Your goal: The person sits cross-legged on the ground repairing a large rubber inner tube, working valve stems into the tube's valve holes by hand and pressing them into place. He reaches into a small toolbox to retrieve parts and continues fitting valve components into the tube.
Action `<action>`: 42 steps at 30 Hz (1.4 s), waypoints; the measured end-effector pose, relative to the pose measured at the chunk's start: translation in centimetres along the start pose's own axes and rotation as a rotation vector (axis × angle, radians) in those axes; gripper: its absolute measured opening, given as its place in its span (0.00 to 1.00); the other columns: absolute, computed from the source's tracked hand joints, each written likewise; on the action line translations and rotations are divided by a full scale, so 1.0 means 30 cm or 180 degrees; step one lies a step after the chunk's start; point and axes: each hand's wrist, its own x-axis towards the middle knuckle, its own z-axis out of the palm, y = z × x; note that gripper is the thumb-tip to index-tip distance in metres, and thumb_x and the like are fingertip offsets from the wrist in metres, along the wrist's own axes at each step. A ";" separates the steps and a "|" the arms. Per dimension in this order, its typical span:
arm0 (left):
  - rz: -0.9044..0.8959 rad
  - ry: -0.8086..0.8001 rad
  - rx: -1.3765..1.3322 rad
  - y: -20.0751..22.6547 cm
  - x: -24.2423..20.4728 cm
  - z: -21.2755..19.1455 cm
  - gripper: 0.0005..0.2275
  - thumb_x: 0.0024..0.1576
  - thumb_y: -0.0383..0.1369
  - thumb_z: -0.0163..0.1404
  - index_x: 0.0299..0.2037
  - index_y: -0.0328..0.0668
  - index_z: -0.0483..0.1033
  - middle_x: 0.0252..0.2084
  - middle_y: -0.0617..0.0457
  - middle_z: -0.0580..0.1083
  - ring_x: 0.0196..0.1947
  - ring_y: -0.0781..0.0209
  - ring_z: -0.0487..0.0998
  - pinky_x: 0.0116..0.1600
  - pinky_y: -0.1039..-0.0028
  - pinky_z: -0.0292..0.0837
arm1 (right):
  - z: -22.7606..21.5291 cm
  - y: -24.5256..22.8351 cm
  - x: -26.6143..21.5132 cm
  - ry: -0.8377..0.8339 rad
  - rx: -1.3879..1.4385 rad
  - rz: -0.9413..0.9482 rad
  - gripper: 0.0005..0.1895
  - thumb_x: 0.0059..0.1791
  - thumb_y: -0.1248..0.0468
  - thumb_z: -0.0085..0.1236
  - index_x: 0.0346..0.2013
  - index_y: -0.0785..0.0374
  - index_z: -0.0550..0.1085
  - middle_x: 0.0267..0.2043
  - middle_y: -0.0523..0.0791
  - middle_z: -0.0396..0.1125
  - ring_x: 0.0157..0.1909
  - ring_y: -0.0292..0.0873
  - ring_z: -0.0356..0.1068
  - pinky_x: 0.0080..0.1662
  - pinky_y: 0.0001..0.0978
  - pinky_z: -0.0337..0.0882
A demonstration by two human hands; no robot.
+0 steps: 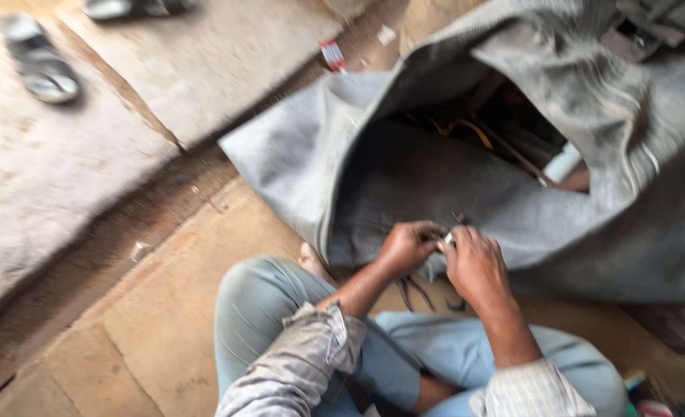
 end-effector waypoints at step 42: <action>-0.0573 -0.0159 0.0424 0.067 0.000 -0.015 0.11 0.57 0.34 0.60 0.46 0.39 0.82 0.38 0.49 0.83 0.38 0.62 0.84 0.44 0.71 0.81 | -0.075 -0.035 0.006 0.0135 0.0024 0.0053 0.17 0.51 0.52 0.54 0.42 0.62 0.78 0.40 0.49 0.75 0.41 0.50 0.76 0.47 0.49 0.72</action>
